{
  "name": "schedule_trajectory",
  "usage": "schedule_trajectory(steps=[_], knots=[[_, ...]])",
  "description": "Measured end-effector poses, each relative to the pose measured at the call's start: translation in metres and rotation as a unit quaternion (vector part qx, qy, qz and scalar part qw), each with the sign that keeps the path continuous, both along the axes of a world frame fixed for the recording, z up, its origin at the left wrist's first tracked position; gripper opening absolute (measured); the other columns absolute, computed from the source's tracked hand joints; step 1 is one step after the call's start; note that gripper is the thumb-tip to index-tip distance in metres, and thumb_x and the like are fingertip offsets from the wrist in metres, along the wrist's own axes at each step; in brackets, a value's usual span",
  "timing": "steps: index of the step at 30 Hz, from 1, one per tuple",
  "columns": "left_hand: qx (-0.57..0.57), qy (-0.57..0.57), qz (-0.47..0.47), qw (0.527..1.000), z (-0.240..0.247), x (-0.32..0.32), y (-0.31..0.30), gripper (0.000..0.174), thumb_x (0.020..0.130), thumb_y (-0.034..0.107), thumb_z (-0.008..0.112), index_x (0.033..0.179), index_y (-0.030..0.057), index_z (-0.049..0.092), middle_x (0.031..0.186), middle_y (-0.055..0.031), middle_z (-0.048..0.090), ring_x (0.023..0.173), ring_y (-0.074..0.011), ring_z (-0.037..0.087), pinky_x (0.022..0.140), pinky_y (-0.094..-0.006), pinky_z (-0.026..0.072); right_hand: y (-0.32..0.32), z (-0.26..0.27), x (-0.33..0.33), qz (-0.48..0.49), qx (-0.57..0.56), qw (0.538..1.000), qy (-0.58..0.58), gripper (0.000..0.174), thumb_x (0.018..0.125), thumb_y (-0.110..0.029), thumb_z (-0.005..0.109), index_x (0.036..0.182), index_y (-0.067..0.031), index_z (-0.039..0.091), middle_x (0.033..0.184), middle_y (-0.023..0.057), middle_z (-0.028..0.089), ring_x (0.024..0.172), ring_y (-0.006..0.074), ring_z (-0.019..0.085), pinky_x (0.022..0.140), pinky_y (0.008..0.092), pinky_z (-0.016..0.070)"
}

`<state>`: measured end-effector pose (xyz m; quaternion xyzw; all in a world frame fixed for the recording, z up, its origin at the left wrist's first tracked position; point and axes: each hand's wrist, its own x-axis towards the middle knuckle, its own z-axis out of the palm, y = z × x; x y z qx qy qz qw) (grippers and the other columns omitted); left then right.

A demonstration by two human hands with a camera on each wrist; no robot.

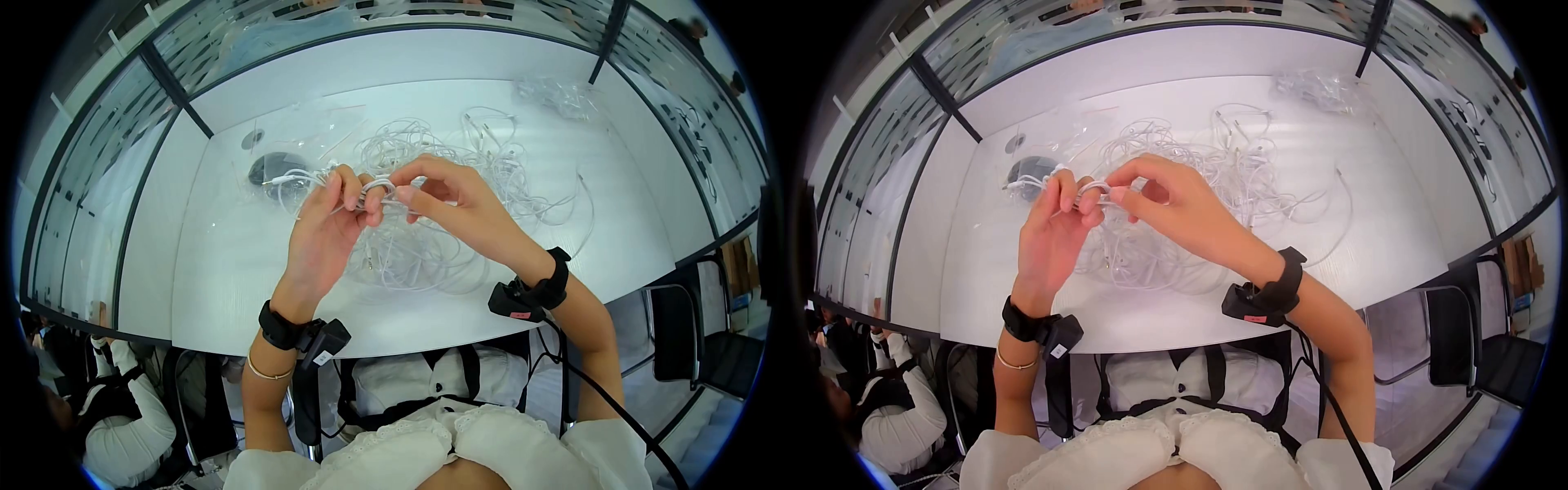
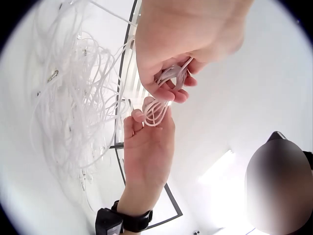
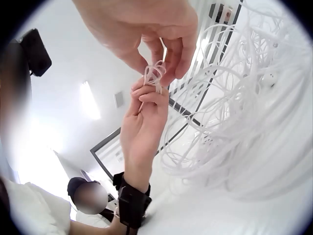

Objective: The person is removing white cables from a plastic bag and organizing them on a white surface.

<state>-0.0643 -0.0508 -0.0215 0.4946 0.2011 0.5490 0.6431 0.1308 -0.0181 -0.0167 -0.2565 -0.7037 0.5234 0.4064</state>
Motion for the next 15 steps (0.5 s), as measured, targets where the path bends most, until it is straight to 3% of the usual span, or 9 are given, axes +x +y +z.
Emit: schedule_trajectory(steps=[4, 5, 8, 11, 15], knots=[[0.012, 0.048, 0.02, 0.999, 0.003, 0.003, -0.003, 0.033, 0.103, 0.034, 0.032, 0.08, 0.0121, 0.039, 0.082, -0.0035, 0.045, 0.079, -0.0148, 0.041, 0.073, -0.0276, 0.0351, 0.009, -0.004, 0.002, 0.003, 0.116, 0.993, -0.031, 0.022, 0.091, -0.025, 0.062, 0.096, -0.0036, 0.064, 0.096, 0.0027, 0.061, 0.088, 0.0127, 0.058, 0.083, 0.0295, 0.0447], [0.01, 0.054, 0.041, 0.998, 0.005, 0.007, -0.004, 0.033, 0.103, 0.035, 0.032, 0.081, 0.012, 0.039, 0.083, -0.0039, 0.046, 0.077, -0.0152, 0.042, 0.073, -0.029, 0.0356, 0.008, -0.002, 0.003, 0.004, 0.103, 0.994, -0.041, 0.022, 0.091, -0.024, 0.06, 0.095, -0.0032, 0.064, 0.096, 0.0029, 0.062, 0.095, 0.0138, 0.056, 0.09, 0.0311, 0.0413], [0.019, 0.045, 0.052, 0.997, 0.003, 0.006, -0.004, 0.032, 0.103, 0.035, 0.032, 0.082, 0.0116, 0.04, 0.083, -0.0044, 0.048, 0.078, -0.0158, 0.044, 0.074, -0.0294, 0.0366, 0.009, -0.002, 0.002, 0.03, 0.048, 0.998, 0.01, 0.023, 0.089, -0.026, 0.062, 0.095, -0.0031, 0.064, 0.09, 0.0034, 0.062, 0.086, 0.0125, 0.057, 0.083, 0.03, 0.0435], [0.028, 0.04, 0.039, 0.998, -0.001, 0.0, 0.001, 0.037, 0.102, 0.039, 0.035, 0.082, 0.0104, 0.046, 0.086, -0.0073, 0.058, 0.08, -0.0179, 0.053, 0.079, -0.0319, 0.0425, 0.007, -0.002, 0.002, 0.054, -0.014, 0.998, 0.037, 0.023, 0.09, -0.023, 0.06, 0.095, -0.0009, 0.063, 0.091, 0.0038, 0.063, 0.089, 0.0122, 0.057, 0.084, 0.0287, 0.0435], [0.078, 0.101, 0.072, 0.989, 0.003, 0.002, 0.0, 0.032, 0.103, 0.034, 0.031, 0.085, 0.0107, 0.043, 0.083, -0.0075, 0.052, 0.078, -0.0193, 0.05, 0.078, -0.0326, 0.04, 0.01, -0.001, 0.003, 0.09, -0.05, 0.993, 0.054, 0.022, 0.09, -0.019, 0.058, 0.098, 0.0014, 0.063, 0.094, 0.0046, 0.063, 0.092, 0.0119, 0.057, 0.085, 0.0276, 0.0435]])
